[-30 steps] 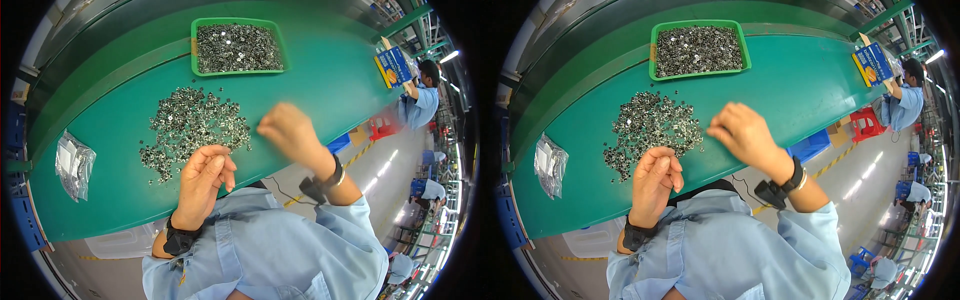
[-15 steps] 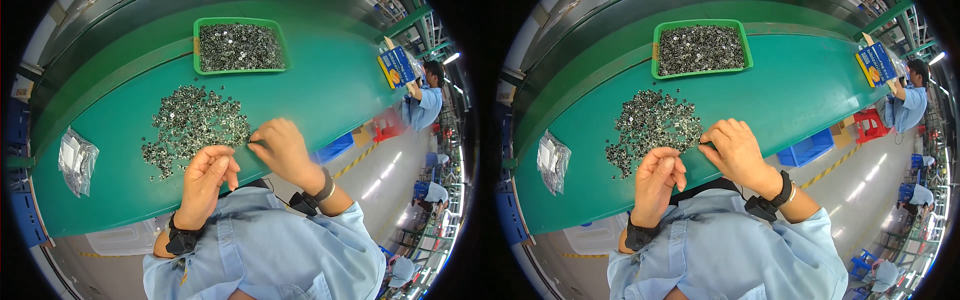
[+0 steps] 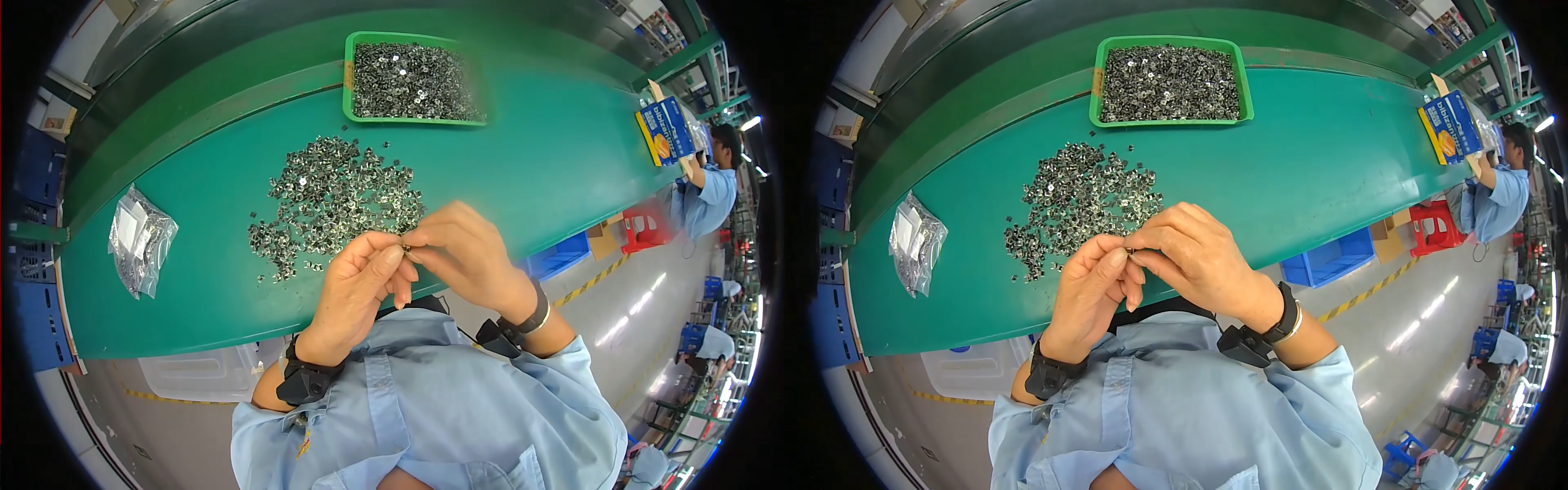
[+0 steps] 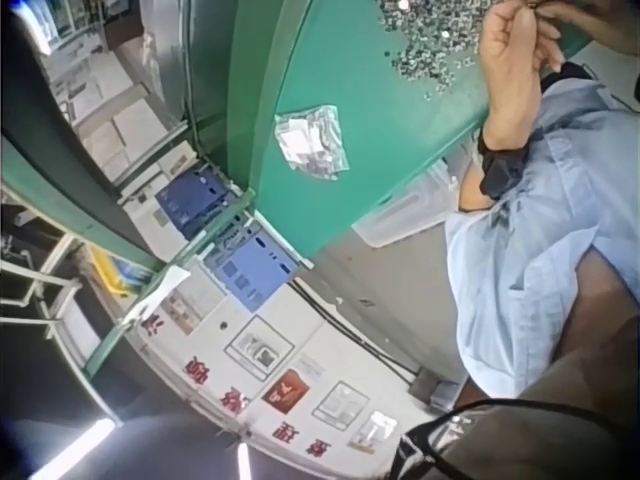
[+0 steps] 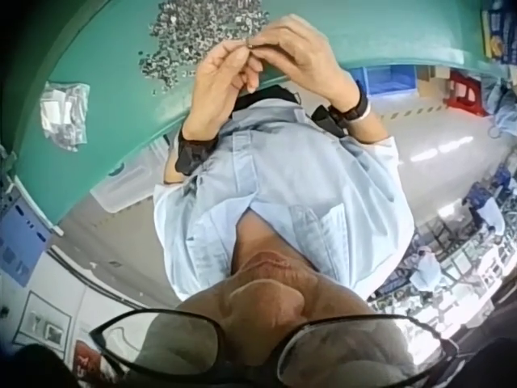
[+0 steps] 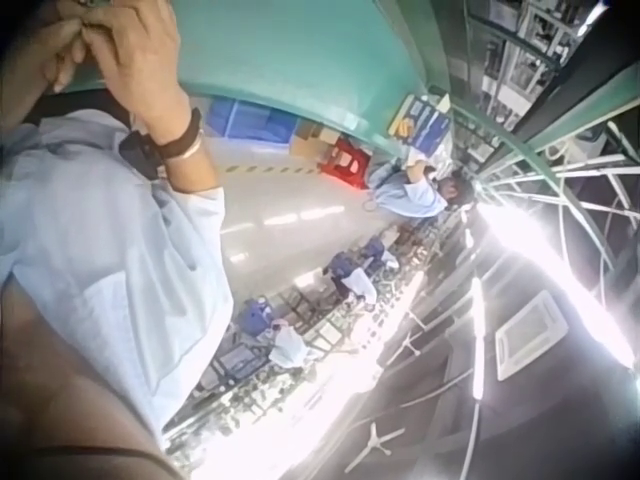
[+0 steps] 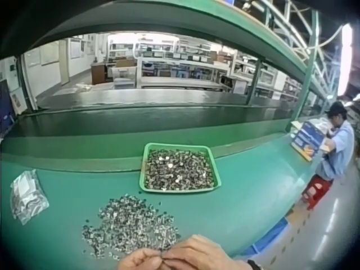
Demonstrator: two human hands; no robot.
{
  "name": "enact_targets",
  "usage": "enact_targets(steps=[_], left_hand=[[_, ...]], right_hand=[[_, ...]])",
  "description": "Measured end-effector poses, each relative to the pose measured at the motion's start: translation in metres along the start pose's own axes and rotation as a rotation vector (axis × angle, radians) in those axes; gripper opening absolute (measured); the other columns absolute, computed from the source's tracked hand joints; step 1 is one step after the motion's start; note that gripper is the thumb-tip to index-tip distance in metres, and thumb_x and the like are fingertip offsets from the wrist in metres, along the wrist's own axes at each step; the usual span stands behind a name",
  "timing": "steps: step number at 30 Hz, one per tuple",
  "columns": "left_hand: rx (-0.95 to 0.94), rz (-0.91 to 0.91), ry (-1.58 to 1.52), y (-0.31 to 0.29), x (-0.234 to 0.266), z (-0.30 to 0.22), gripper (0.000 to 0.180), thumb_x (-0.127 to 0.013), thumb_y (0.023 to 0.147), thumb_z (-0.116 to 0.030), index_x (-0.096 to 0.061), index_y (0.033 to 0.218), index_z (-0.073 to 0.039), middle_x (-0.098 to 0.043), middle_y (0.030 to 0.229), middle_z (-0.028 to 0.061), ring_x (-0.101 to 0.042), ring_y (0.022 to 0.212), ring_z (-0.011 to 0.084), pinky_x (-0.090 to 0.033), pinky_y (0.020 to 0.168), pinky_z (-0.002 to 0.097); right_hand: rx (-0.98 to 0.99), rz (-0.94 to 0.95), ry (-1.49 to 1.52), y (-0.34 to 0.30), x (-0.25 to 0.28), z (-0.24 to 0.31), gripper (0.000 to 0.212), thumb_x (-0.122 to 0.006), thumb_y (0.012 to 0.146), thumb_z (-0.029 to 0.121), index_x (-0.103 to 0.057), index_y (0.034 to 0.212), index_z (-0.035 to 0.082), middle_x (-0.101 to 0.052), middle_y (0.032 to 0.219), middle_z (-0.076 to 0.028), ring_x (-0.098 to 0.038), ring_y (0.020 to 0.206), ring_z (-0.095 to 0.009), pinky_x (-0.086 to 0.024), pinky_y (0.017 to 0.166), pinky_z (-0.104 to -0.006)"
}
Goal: The person picks up a metal clip from the table, inspects it by hand, and places it into a green tray, repeating this process for several more clips.
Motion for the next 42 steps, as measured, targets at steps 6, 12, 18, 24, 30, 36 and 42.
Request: enact_targets(steps=[6, 12, 18, 24, 30, 36, 42], left_hand=[[-0.02, 0.008, 0.006, -0.002, -0.002, 0.0, 0.019, -0.048, 0.095, -0.018, -0.051, 0.104, -0.002, -0.06, 0.08, 0.0094, -0.056, 0.06, 0.0142, -0.046, 0.052, 0.0252], [-0.037, 0.014, 0.024, -0.005, -0.002, 0.0, 0.016, -0.051, 0.093, -0.016, -0.052, 0.101, -0.002, -0.061, 0.08, 0.0088, -0.057, 0.061, 0.0137, -0.045, 0.052, 0.0251], [-0.035, 0.063, -0.065, -0.007, -0.002, 0.005, 0.012, -0.055, 0.091, -0.016, -0.052, 0.095, -0.004, -0.061, 0.074, 0.0077, -0.057, 0.059, 0.0135, -0.044, 0.051, 0.025], [-0.03, 0.245, -0.314, -0.006, -0.017, 0.016, 0.012, -0.057, 0.09, -0.017, -0.052, 0.092, -0.006, -0.06, 0.07, 0.0076, -0.055, 0.056, 0.0137, -0.044, 0.051, 0.0262], [-0.014, 0.143, -0.136, -0.005, -0.016, 0.016, 0.013, -0.055, 0.091, -0.019, -0.051, 0.093, -0.007, -0.059, 0.069, 0.0074, -0.052, 0.054, 0.0145, -0.041, 0.049, 0.0268], [0.028, 0.15, -0.205, -0.01, -0.025, 0.012, 0.013, -0.053, 0.092, -0.019, -0.051, 0.094, -0.006, -0.061, 0.074, 0.0081, -0.054, 0.058, 0.0159, -0.042, 0.051, 0.0267], [0.027, 0.237, -0.334, -0.009, -0.028, 0.017, 0.013, -0.054, 0.092, -0.02, -0.051, 0.094, -0.007, -0.06, 0.073, 0.0083, -0.054, 0.056, 0.0167, -0.043, 0.051, 0.0282]], right_hand=[[-0.023, -0.044, 0.046, -0.005, 0.0, -0.002, 0.019, -0.07, 0.072, 0.005, -0.062, 0.089, 0.006, -0.059, 0.083, -0.005, -0.058, 0.074, -0.022, -0.046, 0.063, -0.032], [-0.003, -0.047, 0.028, -0.007, 0.001, 0.008, 0.019, -0.07, 0.072, 0.004, -0.063, 0.089, 0.005, -0.059, 0.082, -0.005, -0.058, 0.073, -0.021, -0.047, 0.062, -0.0316], [-0.063, -0.095, 0.116, -0.015, 0.0, 0.009, 0.021, -0.071, 0.07, 0.001, -0.063, 0.088, 0.006, -0.06, 0.083, -0.006, -0.058, 0.074, -0.022, -0.047, 0.062, -0.0304], [-0.085, -0.117, 0.276, -0.023, 0.002, 0.01, 0.02, -0.07, 0.071, 0.0, -0.063, 0.089, 0.006, -0.06, 0.084, -0.007, -0.059, 0.074, -0.021, -0.047, 0.062, -0.0297], [-0.031, -0.092, 0.191, -0.026, 0.007, 0.007, 0.019, -0.069, 0.073, -0.001, -0.062, 0.09, 0.005, -0.059, 0.085, -0.007, -0.058, 0.074, -0.021, -0.047, 0.061, -0.0294], [-0.053, -0.149, 0.292, -0.03, 0.008, 0.005, 0.019, -0.068, 0.074, -0.002, -0.062, 0.09, 0.005, -0.059, 0.085, -0.008, -0.058, 0.073, -0.021, -0.046, 0.062, -0.03], [-0.068, -0.144, 0.358, -0.029, 0.005, 0.007, 0.018, -0.068, 0.075, -0.002, -0.061, 0.09, 0.005, -0.059, 0.085, -0.008, -0.058, 0.074, -0.022, -0.047, 0.064, -0.0303]])
Point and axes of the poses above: each hand's wrist, its own y-axis towards the middle knuckle, its own x-axis out of the back of the hand, z = x × y, the point moved 8 cm from there along y, towards the middle knuckle
